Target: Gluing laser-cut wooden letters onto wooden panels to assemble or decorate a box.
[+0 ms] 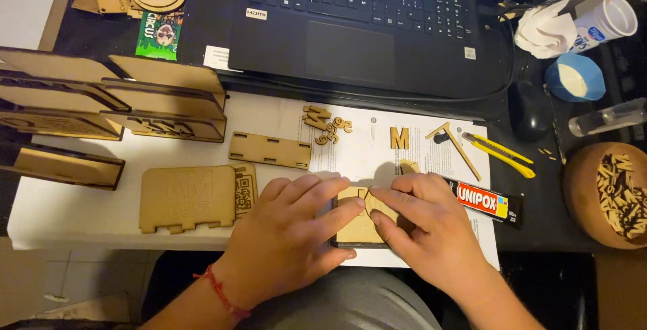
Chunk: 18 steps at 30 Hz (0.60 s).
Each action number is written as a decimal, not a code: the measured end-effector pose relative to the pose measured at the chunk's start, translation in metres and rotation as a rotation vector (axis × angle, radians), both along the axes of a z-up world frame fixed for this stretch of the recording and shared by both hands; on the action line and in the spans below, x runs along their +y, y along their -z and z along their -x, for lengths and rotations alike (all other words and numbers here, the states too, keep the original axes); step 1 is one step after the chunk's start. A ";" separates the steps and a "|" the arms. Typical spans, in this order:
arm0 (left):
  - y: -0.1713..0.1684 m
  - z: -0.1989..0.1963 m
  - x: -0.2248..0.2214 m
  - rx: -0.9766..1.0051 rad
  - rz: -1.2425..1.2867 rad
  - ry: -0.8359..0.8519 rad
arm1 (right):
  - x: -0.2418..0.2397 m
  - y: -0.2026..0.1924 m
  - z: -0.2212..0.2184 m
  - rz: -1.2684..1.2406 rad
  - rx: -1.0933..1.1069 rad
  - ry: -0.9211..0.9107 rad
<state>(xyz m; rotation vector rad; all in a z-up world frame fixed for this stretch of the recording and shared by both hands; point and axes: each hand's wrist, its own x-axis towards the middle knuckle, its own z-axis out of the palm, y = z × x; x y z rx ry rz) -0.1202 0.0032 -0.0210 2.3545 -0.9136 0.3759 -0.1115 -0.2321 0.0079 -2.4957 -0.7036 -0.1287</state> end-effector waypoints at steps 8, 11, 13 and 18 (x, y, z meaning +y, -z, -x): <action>-0.017 -0.009 -0.004 0.372 0.187 0.001 | -0.003 -0.005 -0.003 -0.014 0.120 0.023; -0.026 -0.026 -0.012 0.417 0.075 -0.070 | -0.004 -0.019 -0.014 -0.016 0.104 0.023; -0.032 -0.040 -0.016 0.526 -0.040 -0.034 | -0.002 -0.029 -0.026 0.057 0.198 0.006; -0.054 -0.061 -0.027 0.815 -0.400 0.040 | 0.009 -0.043 -0.051 0.251 0.409 -0.154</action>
